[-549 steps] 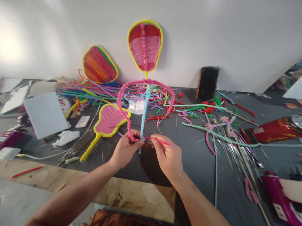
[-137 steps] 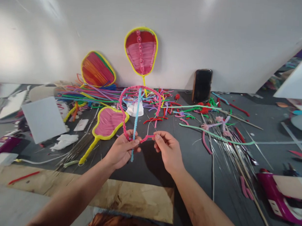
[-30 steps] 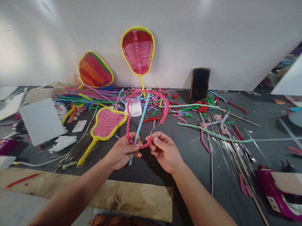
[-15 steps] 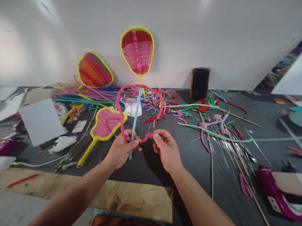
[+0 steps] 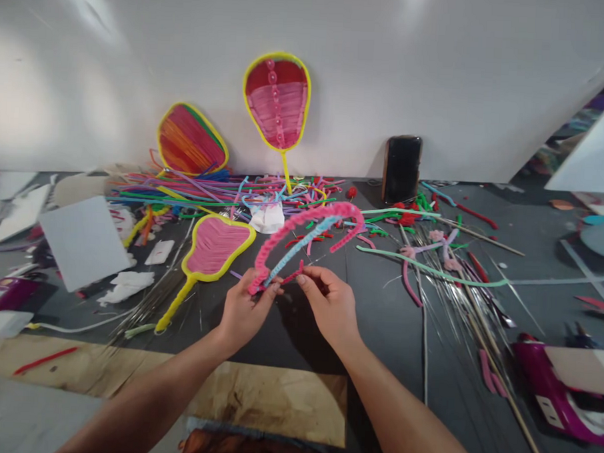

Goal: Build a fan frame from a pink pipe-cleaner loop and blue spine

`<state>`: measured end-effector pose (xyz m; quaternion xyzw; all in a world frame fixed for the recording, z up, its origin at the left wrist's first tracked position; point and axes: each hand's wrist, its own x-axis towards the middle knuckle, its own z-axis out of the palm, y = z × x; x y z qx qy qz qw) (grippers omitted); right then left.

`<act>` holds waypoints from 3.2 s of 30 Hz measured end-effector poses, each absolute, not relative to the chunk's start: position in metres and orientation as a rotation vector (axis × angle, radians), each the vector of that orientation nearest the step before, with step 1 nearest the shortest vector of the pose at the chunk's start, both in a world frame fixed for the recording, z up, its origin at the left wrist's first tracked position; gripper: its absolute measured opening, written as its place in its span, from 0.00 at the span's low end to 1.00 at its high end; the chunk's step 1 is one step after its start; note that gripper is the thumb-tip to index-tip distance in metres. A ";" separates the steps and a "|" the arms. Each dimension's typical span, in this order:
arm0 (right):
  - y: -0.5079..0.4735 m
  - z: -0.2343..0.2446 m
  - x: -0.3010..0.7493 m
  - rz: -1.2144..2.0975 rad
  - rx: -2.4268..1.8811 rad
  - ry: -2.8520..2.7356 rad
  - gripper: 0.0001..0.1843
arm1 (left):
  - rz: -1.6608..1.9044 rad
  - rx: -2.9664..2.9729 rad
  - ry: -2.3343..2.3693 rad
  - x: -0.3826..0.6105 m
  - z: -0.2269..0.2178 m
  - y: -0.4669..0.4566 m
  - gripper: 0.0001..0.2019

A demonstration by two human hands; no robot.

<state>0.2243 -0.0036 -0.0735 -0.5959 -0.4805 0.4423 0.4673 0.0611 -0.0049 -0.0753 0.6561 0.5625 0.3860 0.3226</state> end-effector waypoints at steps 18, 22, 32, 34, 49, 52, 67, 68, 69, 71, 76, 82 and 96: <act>-0.003 -0.074 0.226 1.177 -1.322 -1.274 0.12 | 0.965 0.961 1.026 0.062 -0.065 0.007 0.13; 0.000 -0.074 0.231 1.030 -1.429 -1.334 0.15 | 0.995 1.279 1.299 0.059 -0.068 0.006 0.07; -0.002 -0.090 0.232 0.658 -1.614 -1.731 0.22 | 0.956 2.732 1.189 0.056 -0.069 0.000 0.14; -0.002 -0.094 0.232 0.744 -1.567 -1.711 0.24 | 0.926 2.816 1.133 0.059 -0.068 -0.003 0.14; -0.005 -0.080 0.228 0.910 -1.392 -1.491 0.11 | 0.962 1.530 1.453 0.059 -0.071 0.003 0.04; -0.005 -0.078 0.226 0.980 -1.394 -1.392 0.11 | 1.029 1.331 1.392 0.061 -0.070 0.004 0.05; 0.005 -0.076 0.225 1.538 -1.005 -0.584 0.16 | 1.063 0.853 1.078 0.065 -0.066 0.004 0.15; 0.005 -0.076 0.225 1.595 -0.978 -0.529 0.17 | 1.057 0.833 1.055 0.064 -0.066 0.004 0.16; 0.005 -0.075 0.225 1.645 -0.957 -0.485 0.17 | 1.047 0.815 1.034 0.064 -0.066 0.003 0.16; 0.005 -0.073 0.226 1.728 -0.925 -0.432 0.18 | 1.023 0.784 1.005 0.064 -0.066 0.004 0.17; 0.004 -0.067 0.227 1.831 -0.907 -0.430 0.16 | 0.950 0.717 0.960 0.065 -0.062 0.005 0.20; 0.001 -0.067 0.230 1.888 -0.897 -0.528 0.16 | 0.881 0.722 0.930 0.066 -0.061 0.003 0.21; -0.005 -0.069 0.223 1.084 -1.402 -1.075 0.15 | 1.138 1.265 1.346 0.065 -0.069 0.002 0.09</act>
